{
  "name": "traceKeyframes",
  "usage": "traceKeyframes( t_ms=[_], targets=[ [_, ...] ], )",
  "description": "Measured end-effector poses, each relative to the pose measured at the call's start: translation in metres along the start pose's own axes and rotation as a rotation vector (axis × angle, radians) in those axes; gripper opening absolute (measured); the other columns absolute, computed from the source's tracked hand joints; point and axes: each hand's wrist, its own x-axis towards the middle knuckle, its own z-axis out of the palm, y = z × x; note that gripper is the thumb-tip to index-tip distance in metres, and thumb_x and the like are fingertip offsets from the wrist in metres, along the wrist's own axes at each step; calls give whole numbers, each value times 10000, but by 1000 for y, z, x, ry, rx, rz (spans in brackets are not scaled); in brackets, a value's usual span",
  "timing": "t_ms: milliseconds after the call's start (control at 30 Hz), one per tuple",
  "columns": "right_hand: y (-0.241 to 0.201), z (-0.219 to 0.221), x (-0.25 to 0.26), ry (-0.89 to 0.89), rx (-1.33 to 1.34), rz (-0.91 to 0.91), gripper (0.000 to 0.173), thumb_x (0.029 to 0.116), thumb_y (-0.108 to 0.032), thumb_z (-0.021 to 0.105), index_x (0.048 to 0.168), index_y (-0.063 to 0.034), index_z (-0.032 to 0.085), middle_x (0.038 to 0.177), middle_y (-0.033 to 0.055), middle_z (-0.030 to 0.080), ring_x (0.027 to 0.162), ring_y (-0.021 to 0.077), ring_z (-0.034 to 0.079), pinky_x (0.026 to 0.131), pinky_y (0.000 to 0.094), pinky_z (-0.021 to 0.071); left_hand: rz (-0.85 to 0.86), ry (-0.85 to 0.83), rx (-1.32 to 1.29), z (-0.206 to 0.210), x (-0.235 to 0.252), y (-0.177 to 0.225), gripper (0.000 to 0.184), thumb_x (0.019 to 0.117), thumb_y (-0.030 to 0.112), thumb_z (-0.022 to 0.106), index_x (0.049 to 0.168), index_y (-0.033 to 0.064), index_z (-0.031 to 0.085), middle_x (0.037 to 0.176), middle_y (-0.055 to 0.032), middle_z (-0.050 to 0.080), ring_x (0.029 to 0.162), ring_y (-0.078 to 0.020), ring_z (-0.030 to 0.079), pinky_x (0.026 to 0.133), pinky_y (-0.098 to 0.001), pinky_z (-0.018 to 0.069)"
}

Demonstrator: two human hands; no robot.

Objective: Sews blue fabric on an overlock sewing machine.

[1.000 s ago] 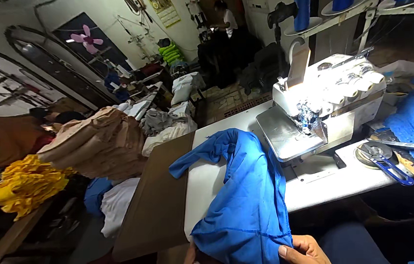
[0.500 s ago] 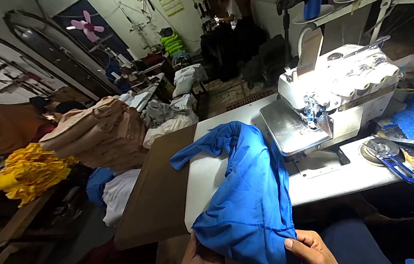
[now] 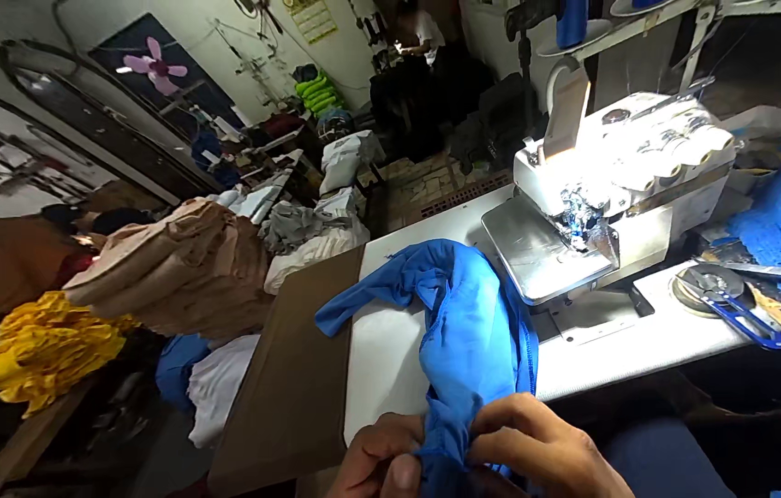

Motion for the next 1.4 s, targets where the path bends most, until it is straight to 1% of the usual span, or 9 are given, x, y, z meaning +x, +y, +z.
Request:
traceKeyframes(
  t_ms=[167,367,467,533,667,900,1100,1233,1400],
  targets=[
    [-19,-41,-3,82,303,80,185,1030,-111,581,1050,60,648,963,165,717,906,140,705,802,280,585,-84,-262,-46,3,40,9,188,1068,336,537,1066,200,667,882,111,646,792,27,606,730,-166,510],
    [-11,-88,10,276,425,287,65,1069,-153,515,1086,-103,553,896,-105,627,777,-79,585,686,135,509,54,-642,362,39,157,18,125,997,280,667,988,163,710,815,117,667,709,76,590,632,-98,496],
    [29,-94,17,408,301,406,110,1021,-13,516,1107,-66,556,880,-86,650,720,-47,607,640,152,538,158,-612,622,77,204,-14,67,834,232,738,809,183,700,700,138,608,613,72,545,549,-107,452],
    [58,-99,16,441,181,406,150,1011,-11,531,1155,-48,558,834,-70,672,714,-30,623,651,162,543,96,-703,501,96,221,-48,94,844,152,735,759,153,693,646,98,595,563,19,545,494,-138,457],
    [80,-104,9,431,93,524,273,1006,-45,575,1272,16,575,728,-24,656,586,11,578,554,204,518,1,-800,416,110,228,-100,75,913,173,694,848,173,731,750,96,657,642,-2,610,555,-163,521],
    [103,-122,22,316,276,471,233,1052,-200,561,1027,-10,694,703,-70,603,613,-61,505,553,132,419,52,-821,258,110,226,-119,58,910,173,743,868,136,757,777,72,627,700,-18,601,590,-157,512],
    [103,-114,36,471,269,503,84,932,-34,669,849,-31,682,669,-56,602,564,-49,501,503,129,412,250,-619,541,109,218,-111,135,885,313,780,957,205,745,953,98,676,913,-48,646,780,-236,569],
    [103,-113,36,493,295,492,86,926,-19,664,842,-29,681,663,-55,602,555,-46,503,496,132,414,195,-427,712,107,182,-55,159,985,173,651,984,75,777,938,-47,703,931,-72,629,823,-233,510],
    [101,-109,34,499,267,478,90,922,-5,666,836,-29,680,670,-53,613,561,-39,520,506,135,436,-61,-478,940,135,128,-43,430,1041,307,514,1297,14,696,1354,-236,636,1300,-357,577,1091,-477,458]
  ],
)
